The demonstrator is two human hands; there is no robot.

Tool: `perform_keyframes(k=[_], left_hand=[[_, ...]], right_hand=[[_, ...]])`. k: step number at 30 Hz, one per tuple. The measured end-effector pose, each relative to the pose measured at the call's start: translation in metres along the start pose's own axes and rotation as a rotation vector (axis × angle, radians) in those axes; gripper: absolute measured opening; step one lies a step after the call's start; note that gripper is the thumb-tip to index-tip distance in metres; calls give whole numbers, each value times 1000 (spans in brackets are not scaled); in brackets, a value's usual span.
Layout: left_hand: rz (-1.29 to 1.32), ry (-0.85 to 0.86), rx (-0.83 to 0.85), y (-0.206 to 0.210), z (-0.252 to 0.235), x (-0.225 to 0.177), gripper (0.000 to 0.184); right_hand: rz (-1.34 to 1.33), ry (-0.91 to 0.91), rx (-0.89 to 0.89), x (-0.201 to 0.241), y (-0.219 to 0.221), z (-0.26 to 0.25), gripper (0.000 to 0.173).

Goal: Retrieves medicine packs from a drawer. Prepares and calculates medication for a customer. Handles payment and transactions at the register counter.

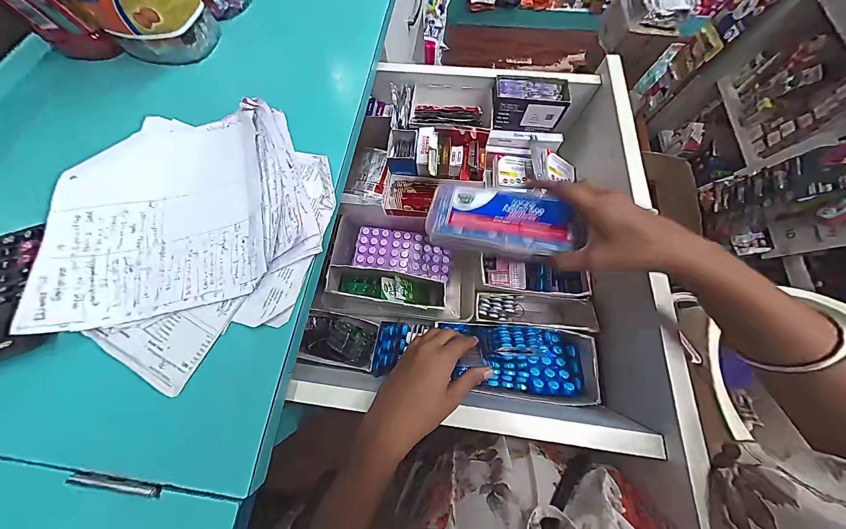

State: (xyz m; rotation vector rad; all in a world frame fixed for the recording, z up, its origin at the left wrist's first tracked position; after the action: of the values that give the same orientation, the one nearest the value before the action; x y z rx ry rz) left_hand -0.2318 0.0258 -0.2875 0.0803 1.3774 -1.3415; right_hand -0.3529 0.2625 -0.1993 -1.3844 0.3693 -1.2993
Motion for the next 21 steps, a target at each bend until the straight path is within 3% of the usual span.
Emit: perform_keyframes(k=[6, 9, 14, 21], left_hand=[[6, -37, 31, 1, -2, 1, 49], [-11, -36, 27, 2, -3, 1, 49], [-25, -40, 47, 4, -4, 1, 48], [-10, -55, 85, 3, -4, -1, 49]], right_hand=[[-528, 160, -171, -32, -47, 11, 84], [-589, 164, -182, -34, -50, 10, 80], [-471, 159, -123, -38, -35, -1, 83], [-19, 10, 13, -49, -8, -22, 87]])
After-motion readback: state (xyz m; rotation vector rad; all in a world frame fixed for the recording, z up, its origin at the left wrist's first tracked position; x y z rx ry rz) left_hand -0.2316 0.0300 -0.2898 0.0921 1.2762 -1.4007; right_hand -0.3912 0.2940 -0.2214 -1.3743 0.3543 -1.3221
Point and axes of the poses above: each hand's wrist, its own z-axis away from the middle knuckle, its own y-axis out of the palm, x = y × z, the point moved 7 cm from there along -z, towards the middle knuckle, and after that the axes turned 13 degrees about x, right-handed, at the moved point
